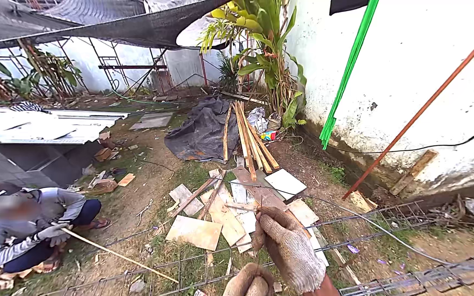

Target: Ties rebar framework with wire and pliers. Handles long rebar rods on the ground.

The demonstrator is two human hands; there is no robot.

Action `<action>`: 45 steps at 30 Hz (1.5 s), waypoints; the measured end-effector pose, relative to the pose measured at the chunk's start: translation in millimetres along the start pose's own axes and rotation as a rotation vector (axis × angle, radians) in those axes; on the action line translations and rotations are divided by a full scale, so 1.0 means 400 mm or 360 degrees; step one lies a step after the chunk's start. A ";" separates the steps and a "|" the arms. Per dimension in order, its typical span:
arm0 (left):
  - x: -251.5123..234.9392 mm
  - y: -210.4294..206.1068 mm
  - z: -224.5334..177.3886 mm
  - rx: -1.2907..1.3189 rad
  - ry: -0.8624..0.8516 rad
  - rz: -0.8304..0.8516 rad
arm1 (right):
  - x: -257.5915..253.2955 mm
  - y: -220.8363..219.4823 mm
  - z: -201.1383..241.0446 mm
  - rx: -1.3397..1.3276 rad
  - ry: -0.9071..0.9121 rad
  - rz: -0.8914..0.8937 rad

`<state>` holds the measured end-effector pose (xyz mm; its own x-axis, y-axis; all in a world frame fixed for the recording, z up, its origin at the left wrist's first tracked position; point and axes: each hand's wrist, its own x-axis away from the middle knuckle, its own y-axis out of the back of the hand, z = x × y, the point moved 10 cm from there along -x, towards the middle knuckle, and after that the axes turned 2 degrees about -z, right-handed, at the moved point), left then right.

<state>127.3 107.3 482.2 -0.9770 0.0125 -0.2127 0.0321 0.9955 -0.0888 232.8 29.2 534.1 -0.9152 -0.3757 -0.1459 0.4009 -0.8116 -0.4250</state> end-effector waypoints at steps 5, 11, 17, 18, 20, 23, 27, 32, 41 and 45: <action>0.019 0.075 0.007 -0.0072 0.0044 -0.0486 | 0.019 0.039 0.010 0.0253 0.0171 -0.0217; 0.017 0.053 0.024 -0.0114 0.0105 -0.0398 | 0.063 0.022 0.042 0.0630 0.0463 -0.0383; 0.016 0.007 0.044 0.0006 0.0213 -0.0304 | 0.092 0.016 0.029 0.0686 0.0444 -0.0427; 0.015 0.000 0.043 -0.0007 0.0216 -0.0284 | 0.096 0.018 0.026 0.0682 0.0446 -0.0443; 0.014 -0.010 0.041 -0.0037 0.0216 -0.0269 | 0.102 0.023 0.021 0.0688 0.0453 -0.0481; 0.007 -0.017 0.049 -0.0006 0.0251 -0.0268 | 0.103 0.028 0.019 0.0664 0.0433 -0.0501; -0.003 -0.018 0.050 -0.0019 0.0279 -0.0205 | 0.099 0.034 0.014 0.0636 0.0360 -0.0502; -0.015 0.007 0.031 0.0027 0.0192 -0.0285 | 0.098 0.039 0.007 0.0751 0.0346 -0.0527; -0.030 0.068 -0.010 -0.0041 0.0084 -0.0808 | 0.076 0.040 -0.007 0.0810 0.0249 -0.0634; -0.029 0.078 0.012 -0.0050 0.0101 -0.0900 | 0.070 0.051 -0.039 0.0646 0.0128 -0.0628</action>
<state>140.6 137.8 477.4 -0.8513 -0.5183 -0.0814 -0.5048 0.8514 -0.1424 214.5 9.1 507.5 -0.9927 0.0134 -0.1202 -0.0030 -0.9963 -0.0861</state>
